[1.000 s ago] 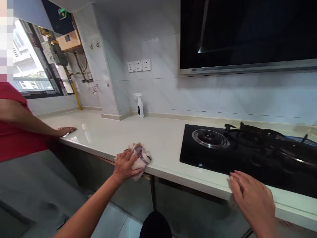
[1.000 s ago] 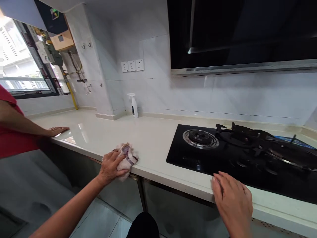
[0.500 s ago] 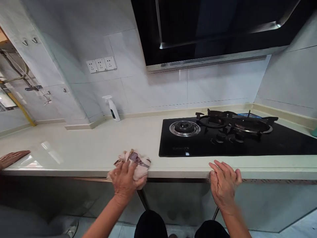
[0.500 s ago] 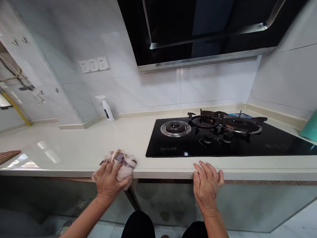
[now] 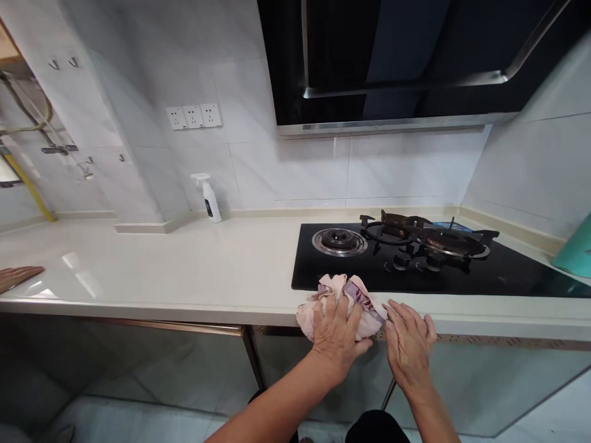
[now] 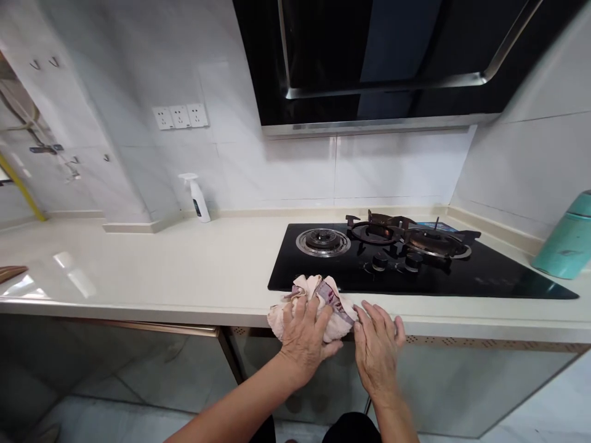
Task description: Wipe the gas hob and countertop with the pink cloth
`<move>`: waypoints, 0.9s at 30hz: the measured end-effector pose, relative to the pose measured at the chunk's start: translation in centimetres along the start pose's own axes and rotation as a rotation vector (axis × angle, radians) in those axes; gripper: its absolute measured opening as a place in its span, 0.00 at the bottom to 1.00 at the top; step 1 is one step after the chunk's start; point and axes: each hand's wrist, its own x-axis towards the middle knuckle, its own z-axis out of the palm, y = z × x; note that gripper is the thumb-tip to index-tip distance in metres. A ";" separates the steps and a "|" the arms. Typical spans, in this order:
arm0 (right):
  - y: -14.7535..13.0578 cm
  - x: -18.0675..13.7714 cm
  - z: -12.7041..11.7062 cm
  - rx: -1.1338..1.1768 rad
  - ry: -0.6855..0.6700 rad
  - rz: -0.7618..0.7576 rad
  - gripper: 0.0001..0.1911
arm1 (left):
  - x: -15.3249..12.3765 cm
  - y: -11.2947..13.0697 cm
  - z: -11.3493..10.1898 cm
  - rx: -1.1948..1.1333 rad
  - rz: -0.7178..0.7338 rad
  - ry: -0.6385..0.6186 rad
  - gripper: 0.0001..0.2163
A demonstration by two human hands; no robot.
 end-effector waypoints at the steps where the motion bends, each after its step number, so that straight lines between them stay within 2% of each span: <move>1: 0.1 0.0 0.0 0.000 -0.003 -0.003 0.20 | 0.1 -0.1 -0.5 -0.032 0.014 -0.029 0.38; 4: 0.0 0.3 -0.7 0.046 -0.034 0.015 0.21 | 0.2 -1.5 -2.6 -0.169 0.078 -0.096 0.42; 8: -3.3 1.2 -2.2 0.183 0.033 0.109 0.23 | 0.2 -4.3 -5.0 -0.460 0.129 -0.061 0.28; 10: -6.1 1.6 -2.2 0.210 -0.011 0.028 0.22 | 0.3 -5.5 -5.6 -0.658 0.122 -0.034 0.23; 13: -10.1 2.3 -0.6 0.084 -0.149 -0.133 0.23 | 0.4 -7.5 -6.0 -0.833 0.014 0.051 0.18; 16: -11.8 3.3 1.4 -0.059 -0.207 -0.151 0.30 | 0.7 -10.4 -6.4 -0.721 -0.136 0.147 0.15; 19: -11.6 4.8 2.4 -0.102 -0.256 -0.163 0.32 | 1.4 -14.3 -6.9 -0.520 -0.202 0.165 0.12; 23: -10.4 6.1 1.9 -0.042 -0.324 -0.248 0.22 | 1.9 -19.6 -7.1 -0.244 -0.259 0.085 0.10; 27: -8.6 6.6 0.9 0.175 -0.371 -0.271 0.18 | 0.6 -22.6 -6.7 -0.001 -0.395 -0.060 0.12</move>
